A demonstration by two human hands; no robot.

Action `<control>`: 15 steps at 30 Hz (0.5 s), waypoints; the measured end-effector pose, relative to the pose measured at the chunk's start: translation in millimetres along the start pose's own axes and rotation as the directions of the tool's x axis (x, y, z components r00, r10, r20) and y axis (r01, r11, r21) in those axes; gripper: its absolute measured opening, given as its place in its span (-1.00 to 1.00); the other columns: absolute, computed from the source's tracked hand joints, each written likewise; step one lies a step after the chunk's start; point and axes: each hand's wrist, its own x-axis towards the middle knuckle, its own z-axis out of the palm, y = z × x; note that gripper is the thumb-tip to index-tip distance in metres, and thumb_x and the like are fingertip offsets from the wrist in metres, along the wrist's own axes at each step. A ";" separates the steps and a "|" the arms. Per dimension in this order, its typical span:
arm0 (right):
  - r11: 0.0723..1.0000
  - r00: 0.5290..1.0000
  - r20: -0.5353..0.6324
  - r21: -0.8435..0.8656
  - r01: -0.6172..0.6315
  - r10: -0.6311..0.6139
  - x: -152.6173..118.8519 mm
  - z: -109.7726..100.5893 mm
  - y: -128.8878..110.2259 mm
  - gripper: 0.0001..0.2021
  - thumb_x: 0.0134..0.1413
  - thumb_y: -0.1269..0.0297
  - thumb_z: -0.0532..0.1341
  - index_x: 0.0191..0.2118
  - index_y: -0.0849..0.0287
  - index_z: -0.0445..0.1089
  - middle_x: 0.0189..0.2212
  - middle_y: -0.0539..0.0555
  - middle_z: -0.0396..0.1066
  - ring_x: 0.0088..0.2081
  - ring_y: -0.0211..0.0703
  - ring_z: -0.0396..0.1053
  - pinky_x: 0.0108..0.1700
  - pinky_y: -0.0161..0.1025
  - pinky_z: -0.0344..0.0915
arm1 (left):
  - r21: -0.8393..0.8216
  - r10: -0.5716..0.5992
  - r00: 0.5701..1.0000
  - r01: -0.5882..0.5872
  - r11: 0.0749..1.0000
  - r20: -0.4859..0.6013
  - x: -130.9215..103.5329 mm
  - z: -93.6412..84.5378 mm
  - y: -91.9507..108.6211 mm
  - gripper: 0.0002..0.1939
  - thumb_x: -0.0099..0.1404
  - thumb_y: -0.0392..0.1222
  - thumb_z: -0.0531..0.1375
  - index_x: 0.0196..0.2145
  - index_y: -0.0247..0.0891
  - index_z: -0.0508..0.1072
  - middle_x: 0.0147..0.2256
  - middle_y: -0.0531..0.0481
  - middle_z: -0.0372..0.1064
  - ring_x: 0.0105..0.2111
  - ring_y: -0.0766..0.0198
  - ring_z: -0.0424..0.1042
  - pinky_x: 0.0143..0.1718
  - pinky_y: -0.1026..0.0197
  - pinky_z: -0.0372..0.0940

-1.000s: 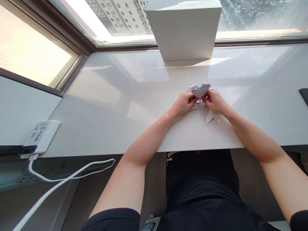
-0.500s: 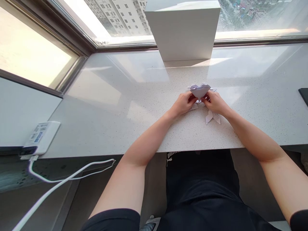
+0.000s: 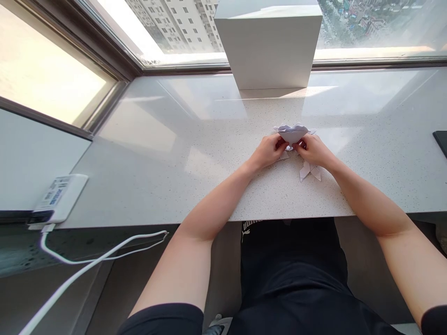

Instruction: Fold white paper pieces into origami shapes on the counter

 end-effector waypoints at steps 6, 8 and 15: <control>0.997 0.997 -0.068 0.074 0.025 -0.020 -1.0 -8.6 -7.1 -0.94 0.49 0.22 0.36 -0.09 0.04 0.56 -0.20 0.10 0.68 -0.36 -0.06 0.46 -0.17 -0.01 0.43 | -0.089 -0.018 0.999 0.015 0.996 -0.035 0.4 -2.4 2.5 -0.90 0.59 -0.22 0.36 -0.08 -0.22 0.72 -0.17 -0.14 0.79 -0.25 0.14 0.69 -0.13 0.10 0.57; 0.993 0.996 -0.086 0.111 0.041 -0.032 -1.4 -11.7 -9.8 -0.88 0.51 0.13 0.40 -0.10 0.03 0.57 -0.20 0.09 0.66 -0.36 -0.07 0.45 -0.20 -0.03 0.42 | -0.126 -0.036 0.999 0.031 0.992 -0.038 0.4 -2.9 4.3 -0.90 0.59 -0.20 0.37 -0.07 -0.22 0.72 -0.15 -0.16 0.81 -0.21 0.12 0.73 -0.10 0.09 0.61; 0.972 0.992 -0.124 0.233 0.030 -0.001 -0.7 -9.3 -5.8 -0.63 0.49 -0.21 0.49 -0.09 0.00 0.62 -0.22 0.09 0.65 -0.37 -0.10 0.39 -0.28 -0.05 0.34 | -0.194 -0.020 0.999 0.014 0.981 -0.030 -1.1 -1.8 10.0 -0.80 0.64 -0.02 0.40 -0.01 -0.19 0.73 -0.10 -0.16 0.83 -0.16 0.10 0.77 -0.03 0.05 0.67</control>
